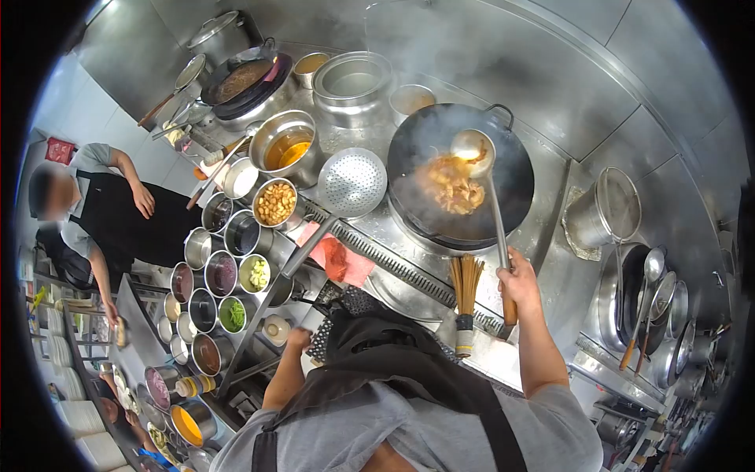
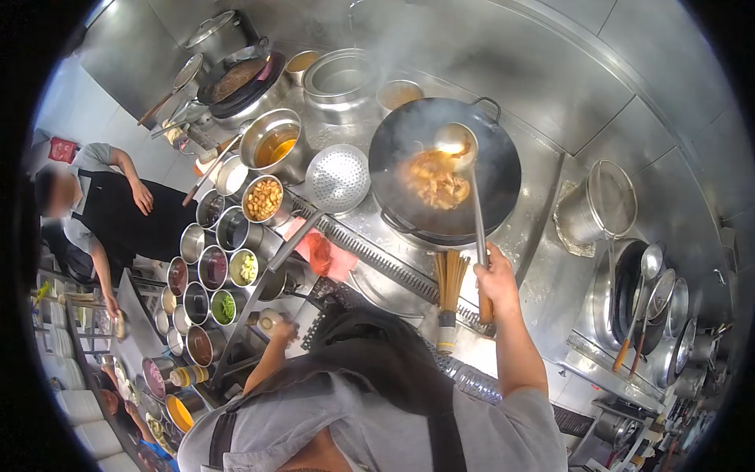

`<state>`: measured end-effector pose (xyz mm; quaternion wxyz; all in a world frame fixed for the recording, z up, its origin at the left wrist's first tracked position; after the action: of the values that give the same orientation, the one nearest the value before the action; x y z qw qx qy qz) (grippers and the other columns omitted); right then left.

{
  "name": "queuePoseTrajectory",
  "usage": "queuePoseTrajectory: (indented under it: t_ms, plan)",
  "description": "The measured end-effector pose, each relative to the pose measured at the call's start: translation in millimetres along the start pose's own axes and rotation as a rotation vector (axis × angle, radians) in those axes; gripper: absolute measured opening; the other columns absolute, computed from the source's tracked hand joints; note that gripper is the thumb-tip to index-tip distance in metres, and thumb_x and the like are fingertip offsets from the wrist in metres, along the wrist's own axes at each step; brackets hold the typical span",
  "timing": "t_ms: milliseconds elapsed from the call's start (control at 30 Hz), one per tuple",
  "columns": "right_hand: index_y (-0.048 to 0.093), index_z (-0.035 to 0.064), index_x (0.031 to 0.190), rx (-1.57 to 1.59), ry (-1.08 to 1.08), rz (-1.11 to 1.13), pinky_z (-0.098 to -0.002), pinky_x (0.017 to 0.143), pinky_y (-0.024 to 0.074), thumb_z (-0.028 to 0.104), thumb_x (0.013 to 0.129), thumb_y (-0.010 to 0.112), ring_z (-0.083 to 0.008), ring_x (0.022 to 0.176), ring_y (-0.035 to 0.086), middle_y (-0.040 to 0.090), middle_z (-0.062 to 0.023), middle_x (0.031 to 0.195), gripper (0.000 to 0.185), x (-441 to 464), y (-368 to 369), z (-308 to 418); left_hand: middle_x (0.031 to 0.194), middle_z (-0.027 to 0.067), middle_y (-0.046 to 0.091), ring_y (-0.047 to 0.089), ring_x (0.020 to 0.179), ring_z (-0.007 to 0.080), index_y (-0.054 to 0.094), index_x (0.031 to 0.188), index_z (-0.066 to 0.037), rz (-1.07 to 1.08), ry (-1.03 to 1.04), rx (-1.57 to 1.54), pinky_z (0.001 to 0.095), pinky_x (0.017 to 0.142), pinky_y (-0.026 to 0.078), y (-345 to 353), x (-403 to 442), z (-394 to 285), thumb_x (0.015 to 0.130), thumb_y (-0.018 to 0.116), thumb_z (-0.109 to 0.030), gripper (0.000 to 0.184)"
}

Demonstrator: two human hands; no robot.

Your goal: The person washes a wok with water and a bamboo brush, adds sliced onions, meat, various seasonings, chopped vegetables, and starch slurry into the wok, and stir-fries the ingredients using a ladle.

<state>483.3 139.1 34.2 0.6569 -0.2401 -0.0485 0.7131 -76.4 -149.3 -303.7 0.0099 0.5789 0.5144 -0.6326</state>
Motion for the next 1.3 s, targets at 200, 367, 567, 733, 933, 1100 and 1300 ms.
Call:
queuePoseTrajectory:
  t_ms: [200, 367, 567, 733, 933, 1100, 1300]
  plan:
    - [0.046, -0.0041, 0.126, 0.01, -0.065, -0.096, -0.0307, 0.044, 0.0441, 0.0, 0.073, 0.056, -0.0158, 0.049, 0.055, 0.056, -0.0092, 0.068, 0.054, 17.9, -29.5, -21.7, 0.074, 0.0168, 0.067, 0.065, 0.059, 0.0226, 0.069, 0.07, -0.004, 0.121, -0.37, -0.428, 0.0351, 0.062, 0.052, 90.9, -34.2, 77.7, 0.075, 0.058, -0.034, 0.032]
    - [0.048, -0.0041, 0.123, -0.581, -0.304, -0.309, -0.0339, 0.047, 0.047, 0.005, 0.069, 0.059, -0.0204, 0.054, 0.06, 0.064, -0.0176, 0.081, 0.056, 46.3, -6.9, -29.9, 0.072, 0.0165, 0.067, 0.065, 0.056, 0.0208, 0.069, 0.069, -0.004, 0.134, -0.174, -0.08, 0.0336, 0.055, 0.052, 80.6, -26.5, 70.7, 0.074, 0.06, -0.03, 0.028]
    - [0.049, -0.0045, 0.113, 0.808, 0.154, -0.019, -0.0246, 0.038, 0.0398, 0.005, 0.074, 0.06, -0.0126, 0.044, 0.051, 0.057, -0.0056, 0.065, 0.042, 32.9, 46.2, -5.3, 0.07, 0.0132, 0.067, 0.067, 0.057, 0.0206, 0.069, 0.074, -0.003, 0.117, -0.123, -0.108, 0.0339, 0.057, 0.054, 4.1, -24.2, -15.7, 0.075, 0.057, -0.027, 0.027]
    - [0.046, -0.0031, 0.123, 0.399, 0.036, 0.127, -0.0257, 0.04, 0.0404, 0.004, 0.075, 0.059, -0.0144, 0.048, 0.053, 0.058, -0.006, 0.071, 0.051, 7.8, 41.6, -14.0, 0.068, 0.01, 0.066, 0.065, 0.055, 0.0182, 0.063, 0.084, -0.001, -0.066, -0.095, -0.497, 0.0308, 0.048, 0.053, -40.8, -39.5, -53.9, 0.079, 0.056, -0.02, 0.02]
    - [0.047, 0.0063, 0.128, -0.52, -0.356, -0.064, -0.0364, 0.067, 0.0509, 0.002, 0.071, 0.057, -0.0361, 0.074, 0.063, 0.064, -0.0196, 0.088, 0.057, -63.2, -24.2, 8.0, 0.066, 0.0107, 0.067, 0.064, 0.052, 0.0177, 0.068, 0.072, -0.007, 0.126, -0.207, -0.25, 0.0295, 0.052, 0.053, 15.9, -27.7, -3.0, 0.08, 0.054, -0.038, 0.034]
    - [0.047, 0.0068, 0.128, -0.714, -0.216, -0.087, -0.0432, 0.083, 0.0452, 0.002, 0.07, 0.056, -0.0416, 0.097, 0.057, 0.06, -0.026, 0.103, 0.059, -67.4, -25.4, -24.3, 0.068, 0.0121, 0.067, 0.064, 0.052, 0.0196, 0.068, 0.074, -0.005, 0.206, -0.306, -0.257, 0.032, 0.048, 0.054, 75.3, -30.7, 46.4, 0.08, 0.058, -0.025, 0.023]
    - [0.042, 0.0056, 0.133, -0.46, -0.168, -0.196, -0.0439, 0.083, 0.0449, 0.002, 0.071, 0.056, -0.0379, 0.095, 0.059, 0.06, -0.0271, 0.101, 0.063, -8.8, -16.1, -12.7, 0.071, 0.0136, 0.066, 0.065, 0.055, 0.0215, 0.066, 0.076, -0.001, 0.1, -0.199, -0.231, 0.0348, 0.05, 0.054, 0.2, -25.9, -12.8, 0.076, 0.058, -0.014, 0.015]
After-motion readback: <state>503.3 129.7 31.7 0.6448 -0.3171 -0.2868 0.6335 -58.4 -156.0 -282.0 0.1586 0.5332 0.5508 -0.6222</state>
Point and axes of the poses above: each hand's wrist, its own x-axis towards the middle knuckle, its own y-axis out of the palm, z = x × y, the point moved 7 cm from there along x, towards the middle knuckle
